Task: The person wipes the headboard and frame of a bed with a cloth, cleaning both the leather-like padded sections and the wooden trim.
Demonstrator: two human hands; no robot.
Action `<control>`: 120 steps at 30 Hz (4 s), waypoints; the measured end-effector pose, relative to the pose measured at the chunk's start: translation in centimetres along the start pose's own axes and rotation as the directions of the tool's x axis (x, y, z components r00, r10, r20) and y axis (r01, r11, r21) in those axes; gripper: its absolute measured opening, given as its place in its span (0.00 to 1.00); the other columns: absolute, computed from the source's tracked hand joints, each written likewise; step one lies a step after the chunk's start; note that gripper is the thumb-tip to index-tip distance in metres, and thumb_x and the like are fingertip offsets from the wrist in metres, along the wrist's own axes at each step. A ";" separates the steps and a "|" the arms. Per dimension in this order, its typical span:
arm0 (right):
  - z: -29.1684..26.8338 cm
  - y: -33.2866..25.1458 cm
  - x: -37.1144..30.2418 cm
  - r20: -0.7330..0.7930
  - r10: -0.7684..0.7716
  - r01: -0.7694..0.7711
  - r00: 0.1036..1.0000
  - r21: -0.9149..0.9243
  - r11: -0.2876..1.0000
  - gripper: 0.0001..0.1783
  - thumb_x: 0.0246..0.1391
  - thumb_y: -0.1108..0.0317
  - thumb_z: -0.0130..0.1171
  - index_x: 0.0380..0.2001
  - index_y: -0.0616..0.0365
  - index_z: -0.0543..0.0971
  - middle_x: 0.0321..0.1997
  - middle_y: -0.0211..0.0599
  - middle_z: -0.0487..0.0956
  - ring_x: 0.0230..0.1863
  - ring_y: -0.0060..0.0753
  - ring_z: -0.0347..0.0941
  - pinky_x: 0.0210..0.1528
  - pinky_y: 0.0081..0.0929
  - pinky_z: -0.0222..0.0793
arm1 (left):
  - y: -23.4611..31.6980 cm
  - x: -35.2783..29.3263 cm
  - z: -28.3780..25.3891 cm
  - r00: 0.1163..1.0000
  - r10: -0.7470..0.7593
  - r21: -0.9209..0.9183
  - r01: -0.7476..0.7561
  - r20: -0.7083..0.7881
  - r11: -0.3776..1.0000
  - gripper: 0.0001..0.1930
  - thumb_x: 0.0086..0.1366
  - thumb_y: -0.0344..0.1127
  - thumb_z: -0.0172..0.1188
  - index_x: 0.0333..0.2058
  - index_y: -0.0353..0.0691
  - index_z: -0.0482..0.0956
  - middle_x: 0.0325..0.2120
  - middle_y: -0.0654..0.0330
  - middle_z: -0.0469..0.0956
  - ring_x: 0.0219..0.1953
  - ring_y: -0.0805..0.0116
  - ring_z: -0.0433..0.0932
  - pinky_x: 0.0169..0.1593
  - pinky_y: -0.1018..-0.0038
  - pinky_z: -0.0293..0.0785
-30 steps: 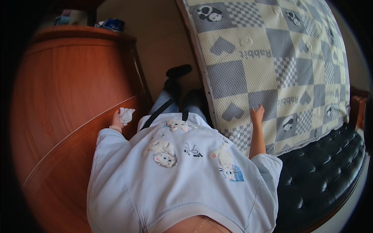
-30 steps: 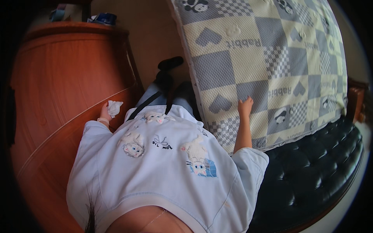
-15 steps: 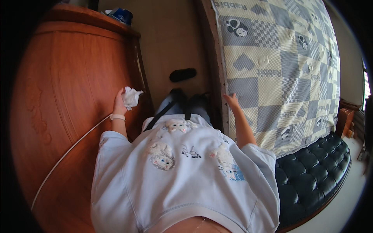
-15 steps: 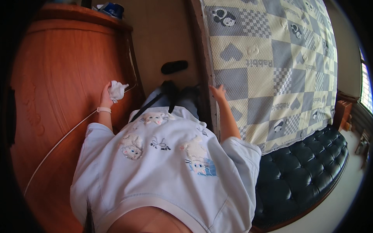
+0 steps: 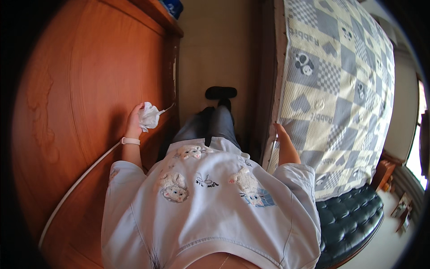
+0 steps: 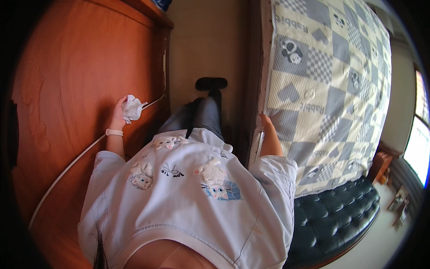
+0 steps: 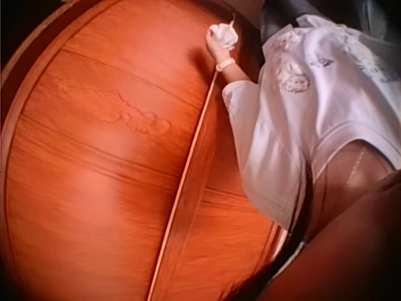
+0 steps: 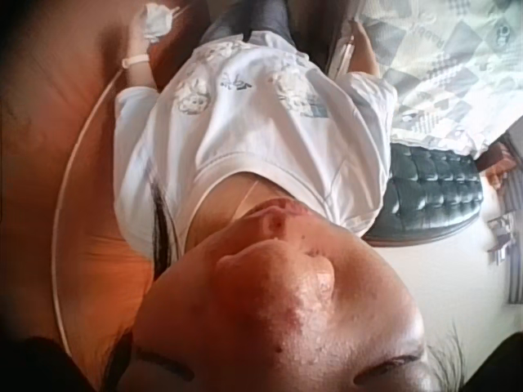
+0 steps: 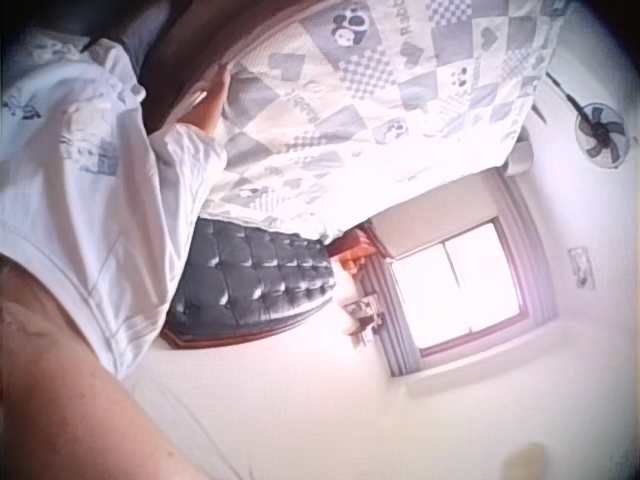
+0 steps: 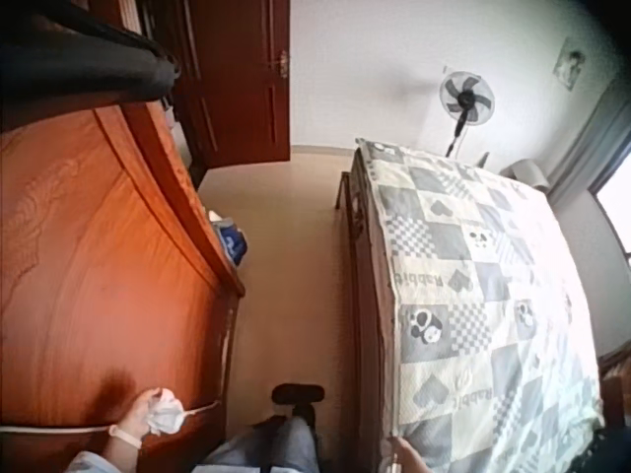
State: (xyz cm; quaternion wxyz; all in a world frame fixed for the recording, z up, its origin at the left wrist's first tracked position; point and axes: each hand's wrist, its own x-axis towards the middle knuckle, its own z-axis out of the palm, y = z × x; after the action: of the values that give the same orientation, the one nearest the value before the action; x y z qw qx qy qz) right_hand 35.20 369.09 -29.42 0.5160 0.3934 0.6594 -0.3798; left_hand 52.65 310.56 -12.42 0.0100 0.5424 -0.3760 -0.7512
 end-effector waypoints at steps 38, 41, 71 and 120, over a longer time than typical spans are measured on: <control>11.3 -46.8 1.1 0.337 -0.206 0.294 0.919 -0.932 -0.212 0.17 0.48 0.53 0.52 0.39 0.50 0.72 0.35 0.33 0.72 0.35 0.34 0.68 0.36 0.39 0.65 | -29.2 -21.5 14.3 0.496 -0.181 -0.481 -0.588 -0.850 0.650 0.15 0.58 0.42 0.55 0.34 0.34 0.77 0.26 0.62 0.73 0.29 0.72 0.70 0.34 0.75 0.65; 17.4 -48.5 1.1 0.423 -0.229 0.347 0.877 -0.886 -0.307 0.16 0.48 0.54 0.52 0.37 0.50 0.73 0.33 0.33 0.74 0.33 0.32 0.70 0.35 0.37 0.66 | -32.6 -23.0 15.0 0.409 -0.125 -0.394 -0.685 -0.904 0.613 0.15 0.57 0.41 0.55 0.36 0.33 0.76 0.29 0.61 0.75 0.32 0.72 0.70 0.36 0.75 0.65; 31.2 -24.5 -14.7 0.582 0.150 0.537 0.799 -0.579 -0.613 0.14 0.54 0.59 0.50 0.42 0.51 0.71 0.35 0.34 0.77 0.34 0.31 0.75 0.36 0.31 0.70 | -45.7 -27.4 4.2 0.329 -0.339 -0.452 -0.379 -0.881 0.807 0.16 0.59 0.37 0.46 0.41 0.38 0.76 0.36 0.48 0.77 0.37 0.57 0.76 0.41 0.69 0.69; -8.1 -40.2 5.8 0.500 -0.415 0.577 0.760 -0.813 0.079 0.15 0.49 0.62 0.47 0.25 0.60 0.79 0.26 0.46 0.78 0.30 0.43 0.75 0.30 0.37 0.70 | 30.4 15.4 44.4 0.689 0.687 -0.189 -0.661 0.229 0.726 0.20 0.63 0.37 0.44 0.49 0.29 0.68 0.48 0.54 0.70 0.50 0.64 0.68 0.54 0.70 0.63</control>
State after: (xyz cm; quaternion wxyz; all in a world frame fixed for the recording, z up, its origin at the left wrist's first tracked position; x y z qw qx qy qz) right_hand -5.44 361.02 -29.83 0.5253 -0.2654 0.8032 -0.0924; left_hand -2.15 306.88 -1.64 0.2560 0.2518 -0.5113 -0.7808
